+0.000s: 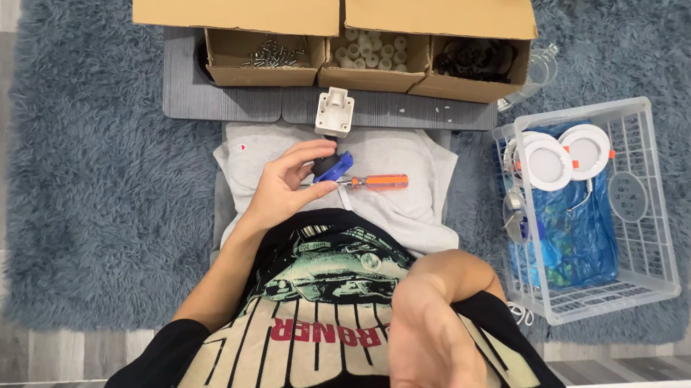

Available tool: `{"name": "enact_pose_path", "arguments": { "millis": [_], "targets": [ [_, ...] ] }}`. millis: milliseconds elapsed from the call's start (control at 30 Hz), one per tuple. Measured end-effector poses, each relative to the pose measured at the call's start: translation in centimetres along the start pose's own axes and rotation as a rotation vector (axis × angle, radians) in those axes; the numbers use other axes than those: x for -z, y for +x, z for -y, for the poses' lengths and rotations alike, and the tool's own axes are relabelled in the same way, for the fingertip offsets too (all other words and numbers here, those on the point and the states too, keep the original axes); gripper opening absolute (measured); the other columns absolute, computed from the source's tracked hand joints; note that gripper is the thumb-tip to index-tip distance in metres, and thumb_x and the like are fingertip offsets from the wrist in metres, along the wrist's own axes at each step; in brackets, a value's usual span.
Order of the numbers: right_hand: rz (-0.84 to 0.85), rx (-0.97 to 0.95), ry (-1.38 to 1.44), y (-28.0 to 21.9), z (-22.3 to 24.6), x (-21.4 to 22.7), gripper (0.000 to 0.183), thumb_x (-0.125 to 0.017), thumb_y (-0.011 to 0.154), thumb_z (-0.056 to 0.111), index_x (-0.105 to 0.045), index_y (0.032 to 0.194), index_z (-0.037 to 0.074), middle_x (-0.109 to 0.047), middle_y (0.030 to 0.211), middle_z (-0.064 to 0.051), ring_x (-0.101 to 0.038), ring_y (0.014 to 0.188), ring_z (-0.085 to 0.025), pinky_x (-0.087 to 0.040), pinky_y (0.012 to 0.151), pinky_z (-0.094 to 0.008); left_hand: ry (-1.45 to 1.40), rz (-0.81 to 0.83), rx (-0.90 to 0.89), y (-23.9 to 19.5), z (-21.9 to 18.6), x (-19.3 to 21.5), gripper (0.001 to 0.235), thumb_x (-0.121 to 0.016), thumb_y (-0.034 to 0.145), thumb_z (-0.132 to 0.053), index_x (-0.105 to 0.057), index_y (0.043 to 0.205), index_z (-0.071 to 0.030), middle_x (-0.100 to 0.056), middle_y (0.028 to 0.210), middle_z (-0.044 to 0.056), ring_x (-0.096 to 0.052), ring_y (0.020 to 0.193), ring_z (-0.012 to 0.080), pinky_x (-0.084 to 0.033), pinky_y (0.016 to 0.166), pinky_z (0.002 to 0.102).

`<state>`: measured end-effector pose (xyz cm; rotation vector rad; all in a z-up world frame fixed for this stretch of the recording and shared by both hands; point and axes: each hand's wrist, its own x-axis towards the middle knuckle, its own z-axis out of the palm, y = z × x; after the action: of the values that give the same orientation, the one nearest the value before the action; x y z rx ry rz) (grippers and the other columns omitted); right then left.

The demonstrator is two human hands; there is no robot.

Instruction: Using a screwdriver to assemble or adjust small electrical components

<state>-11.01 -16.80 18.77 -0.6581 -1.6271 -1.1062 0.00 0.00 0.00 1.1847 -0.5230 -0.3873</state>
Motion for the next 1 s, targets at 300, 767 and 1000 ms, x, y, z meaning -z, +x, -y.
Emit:
{"name": "enact_pose_path", "arguments": {
  "millis": [300, 767, 1000],
  "targets": [
    [-0.012, -0.095, 0.119, -4.7, 2.9, 1.4, 0.043, -0.076, 0.108, 0.017, -0.064, 0.15, 0.019, -0.06, 0.145, -0.002, -0.061, 0.131, -0.02, -0.058, 0.108, -0.051, -0.089, -0.051, 0.023, 0.0, 0.4, -0.2, 0.055, -0.092, 0.086, 0.006, -0.071, 0.137, 0.003, -0.066, 0.145, 0.019, -0.067, 0.13, 0.0209, -0.059, 0.108, 0.034],
    [-0.057, -0.234, 0.334, 0.9, -0.2, -0.4, 0.023, -0.068, 0.108, 0.019, -0.072, 0.131, 0.021, -0.069, 0.123, -0.001, -0.067, 0.113, -0.021, -0.059, 0.106, -0.049, -0.203, -0.113, 0.104, -0.3, 0.6, -0.3, 0.054, -0.087, 0.092, 0.001, -0.066, 0.142, 0.003, -0.071, 0.139, 0.017, -0.07, 0.125, 0.018, -0.063, 0.102, 0.028],
    [-0.063, -0.314, 0.433, 3.0, -1.0, -0.8, 0.018, -0.063, 0.108, 0.02, -0.075, 0.122, 0.022, -0.073, 0.112, 0.0, -0.07, 0.104, -0.021, -0.06, 0.105, -0.048, -0.192, -0.131, 0.102, -0.4, 1.2, 0.5, 0.048, -0.082, 0.099, -0.007, -0.064, 0.142, 0.0, -0.07, 0.135, 0.012, -0.071, 0.121, 0.0166, -0.064, 0.099, 0.029]
  ]
}}
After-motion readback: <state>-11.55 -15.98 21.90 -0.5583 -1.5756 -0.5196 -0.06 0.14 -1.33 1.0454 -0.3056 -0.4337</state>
